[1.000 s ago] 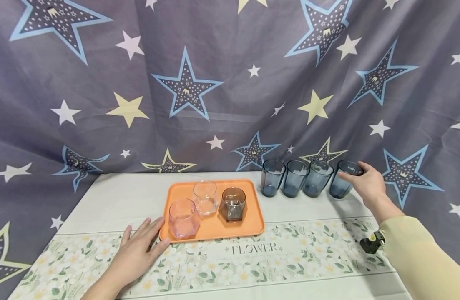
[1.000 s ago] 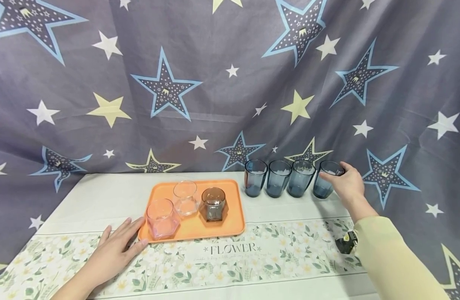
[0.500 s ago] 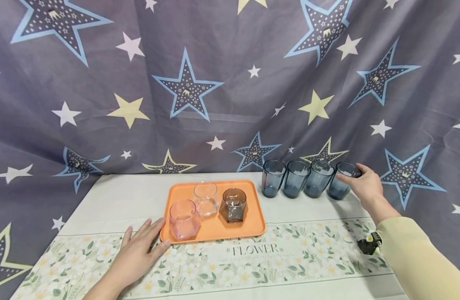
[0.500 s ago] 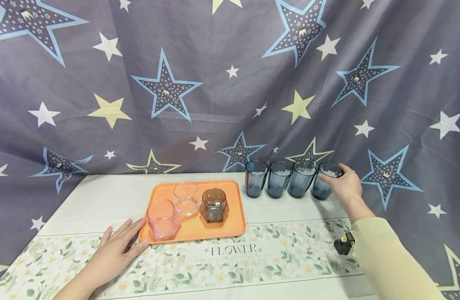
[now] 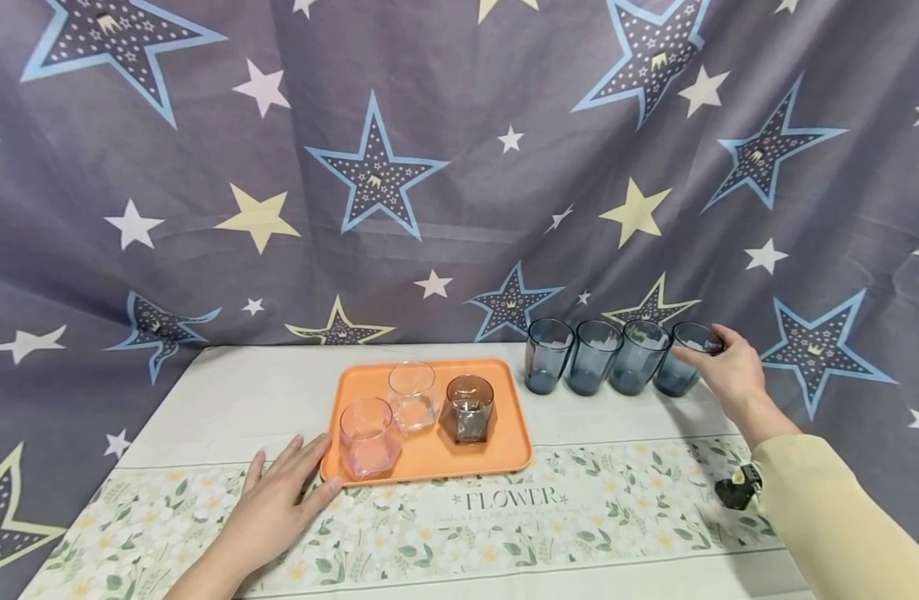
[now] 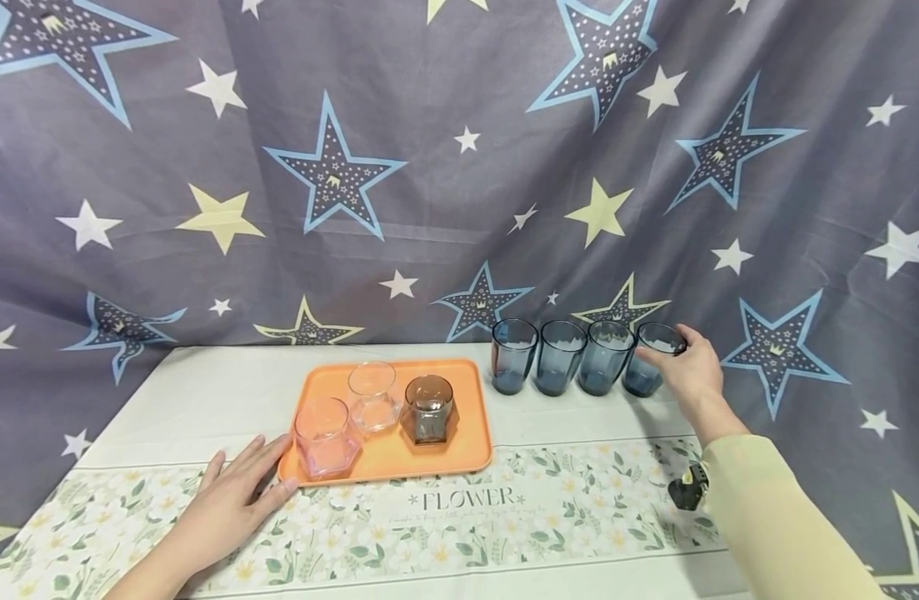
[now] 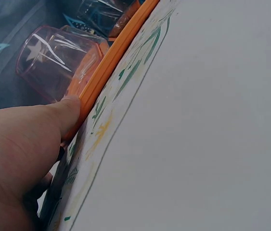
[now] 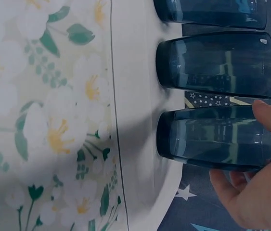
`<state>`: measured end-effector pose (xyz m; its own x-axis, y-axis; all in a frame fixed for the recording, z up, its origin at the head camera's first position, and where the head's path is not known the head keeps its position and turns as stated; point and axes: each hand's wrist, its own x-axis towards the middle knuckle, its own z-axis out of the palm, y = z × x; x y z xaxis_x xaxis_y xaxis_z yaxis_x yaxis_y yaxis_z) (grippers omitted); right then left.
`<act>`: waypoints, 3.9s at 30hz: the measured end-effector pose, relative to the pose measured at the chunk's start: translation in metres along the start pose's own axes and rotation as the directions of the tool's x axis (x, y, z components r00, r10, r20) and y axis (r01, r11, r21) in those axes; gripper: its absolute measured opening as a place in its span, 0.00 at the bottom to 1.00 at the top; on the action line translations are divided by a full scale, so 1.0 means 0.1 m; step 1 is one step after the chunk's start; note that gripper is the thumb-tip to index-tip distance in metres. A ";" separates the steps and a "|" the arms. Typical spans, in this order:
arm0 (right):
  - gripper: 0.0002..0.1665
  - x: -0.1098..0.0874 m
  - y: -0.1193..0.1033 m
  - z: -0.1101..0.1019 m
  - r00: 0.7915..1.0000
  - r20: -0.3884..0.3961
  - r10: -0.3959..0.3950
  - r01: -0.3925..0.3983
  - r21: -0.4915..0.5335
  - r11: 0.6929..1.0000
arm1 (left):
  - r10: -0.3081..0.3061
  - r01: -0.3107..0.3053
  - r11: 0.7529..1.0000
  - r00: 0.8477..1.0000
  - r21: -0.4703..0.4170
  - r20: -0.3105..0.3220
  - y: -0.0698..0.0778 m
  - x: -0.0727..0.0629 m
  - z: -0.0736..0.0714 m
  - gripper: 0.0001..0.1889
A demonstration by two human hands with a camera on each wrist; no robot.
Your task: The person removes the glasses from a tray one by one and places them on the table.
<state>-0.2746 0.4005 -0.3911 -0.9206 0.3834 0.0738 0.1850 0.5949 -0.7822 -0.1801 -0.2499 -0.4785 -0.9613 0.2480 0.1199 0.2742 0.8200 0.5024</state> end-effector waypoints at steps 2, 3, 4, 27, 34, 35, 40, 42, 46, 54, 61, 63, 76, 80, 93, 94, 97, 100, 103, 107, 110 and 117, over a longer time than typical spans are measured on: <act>0.64 0.00 0.01 0.00 1.000 0.002 -0.023 0.023 -0.003 1.000 | 0.001 -0.001 1.000 1.000 0.003 0.000 0.00 0.01 0.00 0.43; 0.64 0.00 0.02 -0.01 0.999 0.004 -0.034 0.034 -0.007 0.999 | 0.001 -0.001 1.000 1.000 0.004 0.000 0.00 0.01 0.00 0.43; 0.64 0.00 0.02 -0.01 0.999 0.008 -0.041 0.042 -0.012 0.999 | 0.001 -0.001 1.000 1.000 0.005 0.001 -0.01 0.01 0.00 0.43; 0.64 -0.39 -0.64 -0.12 0.984 -0.018 -0.179 0.178 -0.030 0.984 | 0.003 -0.003 1.000 1.000 0.001 0.006 0.01 0.01 0.00 0.43; 0.65 -0.58 -0.89 0.01 0.972 0.015 -0.234 0.234 -0.003 0.972 | -0.005 0.005 1.000 1.000 -0.001 0.002 0.01 0.00 0.02 0.44; 0.65 -0.60 -0.92 0.03 0.969 0.018 -0.245 0.245 0.003 0.970 | -0.005 0.005 1.000 1.000 -0.003 0.003 0.01 0.00 0.02 0.44; 0.64 -0.73 -1.08 0.18 0.951 0.039 -0.307 0.305 0.042 0.951 | -0.013 0.013 1.000 1.000 -0.004 0.006 0.02 0.00 0.02 0.44; 0.64 -0.77 -1.15 0.24 0.943 0.050 -0.329 0.326 0.068 0.943 | -0.018 0.018 1.000 1.000 -0.004 0.007 0.01 0.00 0.02 0.44; 0.63 -0.87 -1.26 0.38 0.930 0.084 -0.358 0.345 0.138 0.929 | -0.024 0.024 1.000 1.000 0.001 0.007 0.00 0.00 0.02 0.45; 0.59 -1.00 -1.40 0.70 0.899 0.121 -0.422 0.385 0.242 0.890 | -0.020 0.020 1.000 1.000 -0.003 0.007 0.00 0.00 0.02 0.45; 0.57 -1.07 -1.47 0.99 0.881 0.145 -0.450 0.386 0.329 0.862 | -0.021 0.021 1.000 1.000 -0.001 0.007 0.00 0.00 0.02 0.45; 0.56 -1.09 -1.48 1.07 0.879 0.154 -0.452 0.382 0.341 0.859 | -0.024 0.024 1.000 1.000 -0.003 0.010 0.00 0.00 0.03 0.45; 0.55 -1.22 -1.51 1.47 0.861 0.236 -0.451 0.316 0.447 0.837 | -0.033 0.033 0.999 0.999 -0.005 0.016 0.01 0.00 0.02 0.45; 0.55 -1.27 -1.52 1.57 0.851 0.278 -0.446 0.294 0.451 0.843 | -0.032 0.032 0.999 0.999 -0.003 0.017 0.02 0.00 0.03 0.45; 0.59 -1.35 -1.47 1.84 0.810 0.414 -0.414 0.239 0.412 0.879 | -0.030 0.030 1.000 1.000 -0.003 0.007 0.03 0.01 0.02 0.44; 0.59 -1.35 -1.46 1.85 0.807 0.425 -0.409 0.236 0.403 0.884 | -0.031 0.031 1.000 0.999 -0.003 0.008 0.03 0.01 0.02 0.44; 0.58 -1.35 -1.42 1.89 0.801 0.448 -0.397 0.230 0.382 0.895 | -0.032 0.032 0.999 0.999 0.000 0.011 0.02 0.01 0.02 0.45; 0.57 -1.34 -1.38 1.94 0.788 0.463 -0.406 0.242 0.374 0.895 | -0.031 0.031 1.000 0.999 0.001 0.012 0.01 0.01 0.02 0.45; 0.58 -1.34 -1.35 1.99 0.780 0.481 -0.400 0.240 0.360 0.901 | -0.030 0.030 1.000 0.999 0.001 0.012 0.00 0.00 0.03 0.45; 0.59 -1.35 -1.33 2.05 0.780 0.498 -0.379 0.221 0.347 0.911 | -0.033 0.033 0.999 0.999 0.001 0.009 -0.01 -0.01 0.04 0.45; 0.59 -1.36 -1.31 2.08 0.786 0.498 -0.366 0.208 0.345 0.915 | -0.034 0.034 0.999 0.999 0.005 0.006 -0.02 -0.01 0.05 0.45; 0.61 -1.37 -1.29 2.11 0.796 0.500 -0.341 0.175 0.349 0.920 | -0.033 0.033 0.999 0.999 0.009 0.006 -0.01 0.00 0.04 0.45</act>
<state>-0.2448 0.1221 -0.4305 -0.9678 -0.2510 0.0165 -0.1112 0.3680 -0.9232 -0.1804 -0.2487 -0.4825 -0.9697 0.2240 0.0979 0.2425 0.8323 0.4984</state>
